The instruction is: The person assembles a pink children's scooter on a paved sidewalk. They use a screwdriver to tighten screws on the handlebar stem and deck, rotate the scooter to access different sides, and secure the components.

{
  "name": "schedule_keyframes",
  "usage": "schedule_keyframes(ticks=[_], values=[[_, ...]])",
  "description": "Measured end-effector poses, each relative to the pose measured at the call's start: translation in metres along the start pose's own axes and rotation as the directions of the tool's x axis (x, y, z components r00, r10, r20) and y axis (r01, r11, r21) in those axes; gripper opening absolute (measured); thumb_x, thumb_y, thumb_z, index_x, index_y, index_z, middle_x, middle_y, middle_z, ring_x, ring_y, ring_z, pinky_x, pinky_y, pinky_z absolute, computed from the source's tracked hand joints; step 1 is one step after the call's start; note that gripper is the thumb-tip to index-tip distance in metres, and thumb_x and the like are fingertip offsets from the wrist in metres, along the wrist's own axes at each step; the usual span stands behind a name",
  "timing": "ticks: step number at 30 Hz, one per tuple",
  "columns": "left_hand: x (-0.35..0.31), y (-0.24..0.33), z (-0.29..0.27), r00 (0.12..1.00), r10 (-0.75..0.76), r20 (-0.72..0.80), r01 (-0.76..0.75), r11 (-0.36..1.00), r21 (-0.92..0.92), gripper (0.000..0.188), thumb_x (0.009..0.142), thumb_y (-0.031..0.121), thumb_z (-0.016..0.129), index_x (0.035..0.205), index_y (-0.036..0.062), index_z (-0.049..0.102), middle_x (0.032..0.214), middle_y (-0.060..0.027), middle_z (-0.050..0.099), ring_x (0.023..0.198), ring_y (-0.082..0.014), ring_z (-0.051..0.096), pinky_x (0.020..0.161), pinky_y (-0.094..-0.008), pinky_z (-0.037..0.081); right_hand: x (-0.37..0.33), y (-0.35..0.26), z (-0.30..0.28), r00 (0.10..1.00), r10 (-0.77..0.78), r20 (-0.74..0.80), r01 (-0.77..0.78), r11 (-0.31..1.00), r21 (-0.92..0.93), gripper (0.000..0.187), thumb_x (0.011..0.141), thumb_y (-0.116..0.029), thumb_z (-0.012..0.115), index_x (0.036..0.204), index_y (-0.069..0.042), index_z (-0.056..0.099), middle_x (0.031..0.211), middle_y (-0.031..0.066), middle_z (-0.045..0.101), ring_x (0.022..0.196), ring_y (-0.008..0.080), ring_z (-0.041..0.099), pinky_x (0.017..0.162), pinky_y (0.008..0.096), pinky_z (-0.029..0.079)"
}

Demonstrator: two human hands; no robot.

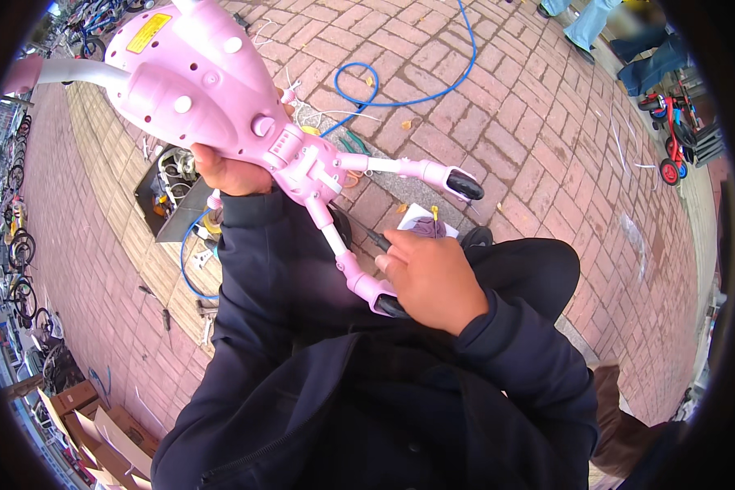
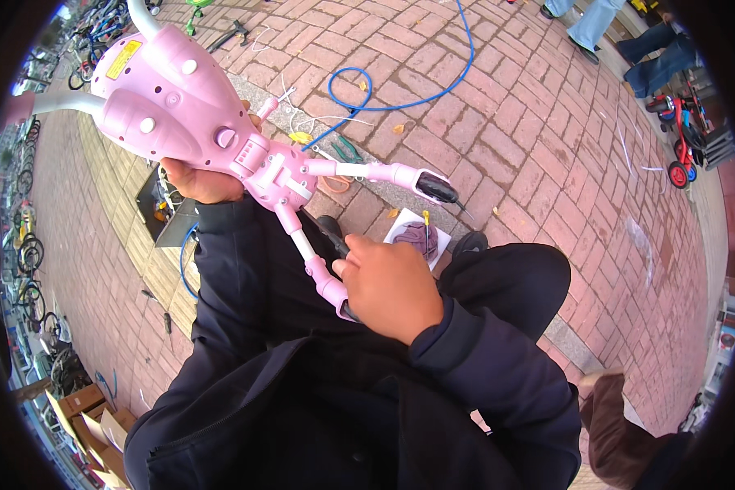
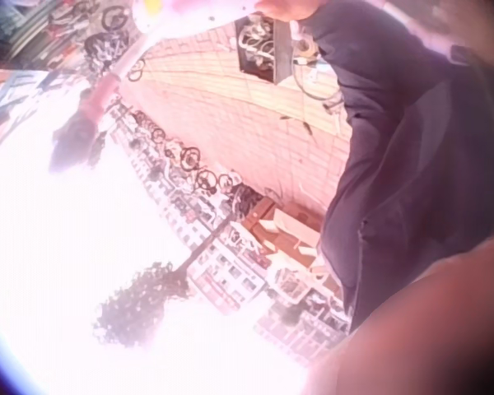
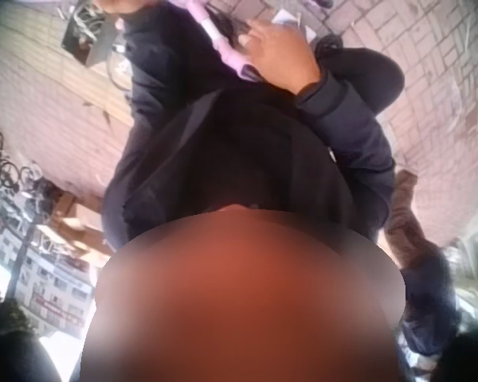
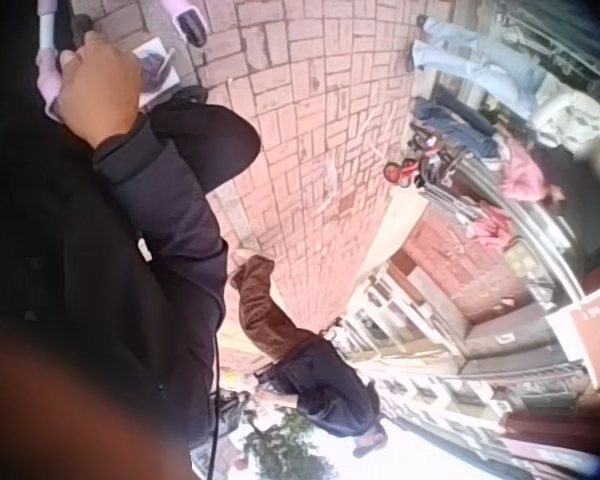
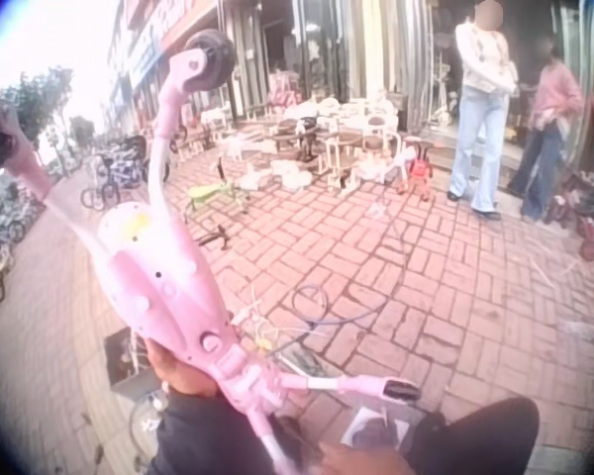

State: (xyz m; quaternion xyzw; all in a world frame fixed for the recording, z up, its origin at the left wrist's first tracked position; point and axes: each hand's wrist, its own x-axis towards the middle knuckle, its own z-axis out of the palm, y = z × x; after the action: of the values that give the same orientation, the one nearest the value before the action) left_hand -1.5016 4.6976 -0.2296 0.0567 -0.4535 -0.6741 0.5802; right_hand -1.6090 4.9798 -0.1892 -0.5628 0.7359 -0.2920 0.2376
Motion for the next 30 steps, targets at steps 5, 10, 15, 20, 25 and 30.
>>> schedule_keyframes(ticks=[5,10,15,20,25,30], values=[[-0.004,0.002,-0.005,0.996,-0.045,0.083,0.050,0.997,-0.058,0.114,0.079,0.081,0.069,0.155,0.0013,0.037,0.135,-0.0244,0.061,0.112,-0.0406,0.068,0.089,-0.0513,0.060,0.003,-0.004,-0.001,0.978,0.189,0.087,-0.202,0.964,0.175,0.035,0.096,-0.020,0.068,0.121,0.005,0.067,0.092,0.0213,0.075,0.087,0.0385,0.074,0.077,0.0418,0.058],[-0.001,-0.004,0.003,0.997,-0.063,0.043,0.065,0.996,-0.067,0.111,0.080,0.083,0.063,0.156,0.0067,0.035,0.134,-0.0231,0.060,0.107,-0.0430,0.069,0.082,-0.0600,0.063,-0.001,-0.024,-0.048,0.999,0.033,0.022,-0.032,0.999,-0.036,0.020,0.094,-0.020,0.069,0.102,-0.002,0.064,0.084,0.0171,0.071,0.080,0.0399,0.069,0.069,0.0481,0.054],[-0.002,-0.008,0.011,0.987,-0.131,0.089,0.146,0.970,-0.195,0.112,0.081,0.084,0.061,0.156,0.0060,0.034,0.131,-0.0241,0.062,0.103,-0.0426,0.070,0.079,-0.0584,0.064,0.005,-0.039,-0.068,0.975,-0.096,-0.201,0.107,0.993,0.043,0.035,0.091,-0.014,0.075,0.122,0.001,0.065,0.088,0.0160,0.072,0.081,0.0374,0.069,0.070,0.0440,0.055],[-0.004,-0.009,0.017,0.982,-0.175,0.069,0.188,0.933,-0.308,0.114,0.079,0.083,0.065,0.156,0.0053,0.033,0.129,-0.0258,0.062,0.100,-0.0439,0.071,0.075,-0.0557,0.065,0.019,-0.044,-0.067,0.968,-0.083,-0.237,0.090,0.996,0.017,0.033,0.092,-0.010,0.074,0.121,0.003,0.067,0.091,0.0196,0.072,0.078,0.0372,0.071,0.071,0.0385,0.056],[-0.005,-0.010,0.018,0.985,-0.157,0.077,0.173,0.932,-0.319,0.115,0.078,0.082,0.066,0.156,0.0053,0.033,0.130,-0.0262,0.061,0.100,-0.0449,0.071,0.075,-0.0557,0.065,0.031,-0.047,-0.064,0.958,-0.071,-0.279,0.050,0.996,-0.079,0.031,0.092,-0.009,0.074,0.121,0.002,0.068,0.090,0.0191,0.072,0.079,0.0370,0.072,0.070,0.0395,0.056],[-0.005,-0.008,0.015,0.968,-0.186,0.170,0.231,0.926,-0.300,0.116,0.078,0.083,0.067,0.157,0.0049,0.033,0.132,-0.0251,0.061,0.101,-0.0432,0.071,0.076,-0.0524,0.064,0.040,-0.058,-0.065,0.948,-0.173,-0.268,0.066,0.928,-0.366,0.034,0.088,-0.015,0.076,0.118,-0.001,0.071,0.084,0.0141,0.064,0.069,0.0327,0.066,0.062,0.0432,0.052]])
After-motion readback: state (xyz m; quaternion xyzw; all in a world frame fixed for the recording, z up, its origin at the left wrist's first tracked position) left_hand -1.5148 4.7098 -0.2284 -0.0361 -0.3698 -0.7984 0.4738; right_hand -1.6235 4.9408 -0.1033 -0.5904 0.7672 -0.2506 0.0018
